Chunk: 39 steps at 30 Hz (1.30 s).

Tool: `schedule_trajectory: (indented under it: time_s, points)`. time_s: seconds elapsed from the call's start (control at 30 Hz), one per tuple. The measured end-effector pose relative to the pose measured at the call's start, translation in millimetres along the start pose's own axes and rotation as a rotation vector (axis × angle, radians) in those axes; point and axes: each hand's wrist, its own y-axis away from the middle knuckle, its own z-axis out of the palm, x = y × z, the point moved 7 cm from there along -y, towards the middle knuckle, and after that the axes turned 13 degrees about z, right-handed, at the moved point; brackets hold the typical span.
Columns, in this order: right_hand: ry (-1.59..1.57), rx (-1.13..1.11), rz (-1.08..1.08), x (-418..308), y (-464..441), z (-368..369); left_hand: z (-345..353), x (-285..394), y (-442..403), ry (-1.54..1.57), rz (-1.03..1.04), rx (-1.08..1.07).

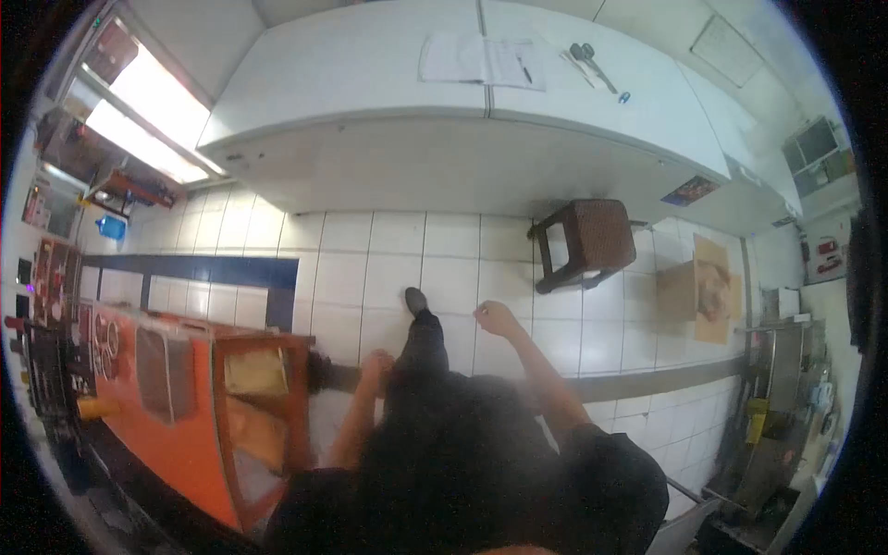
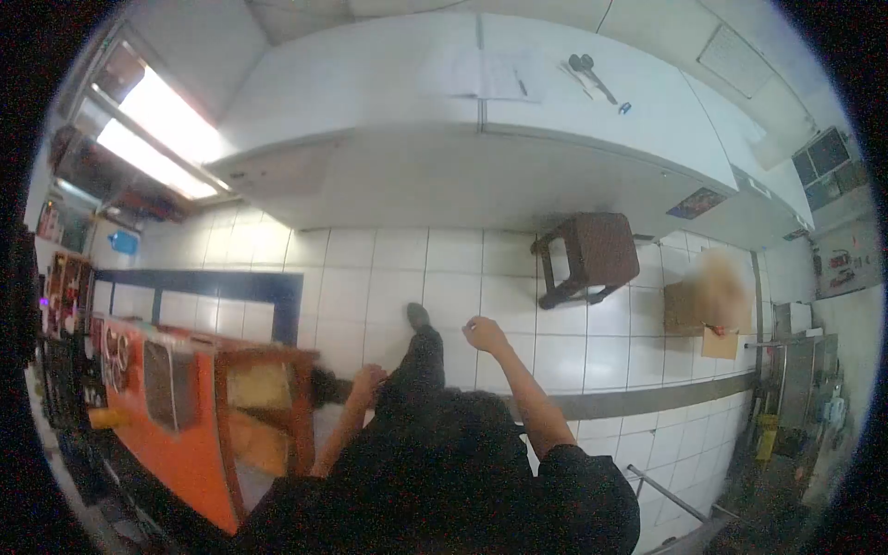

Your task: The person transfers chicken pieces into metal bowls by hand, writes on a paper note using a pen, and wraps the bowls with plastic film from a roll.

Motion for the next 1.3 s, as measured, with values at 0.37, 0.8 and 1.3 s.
schedule_trajectory:
  time_s: [0.37,0.8,1.3]
  points:
    - [-0.123,0.743,0.042,-127.2,-168.1,-312.5,35.6,-257.0,-261.4,1.281,-1.027,-0.082]
    - [0.141,0.746,0.044,-191.1,-456.9,-529.8,40.3,-323.7,-525.8,0.574,-0.705,-0.368]
    - [-0.554,0.192,-0.040,-179.9,-573.2,-652.7,-121.4,-195.1,-953.5,1.188,-0.503,-0.733]
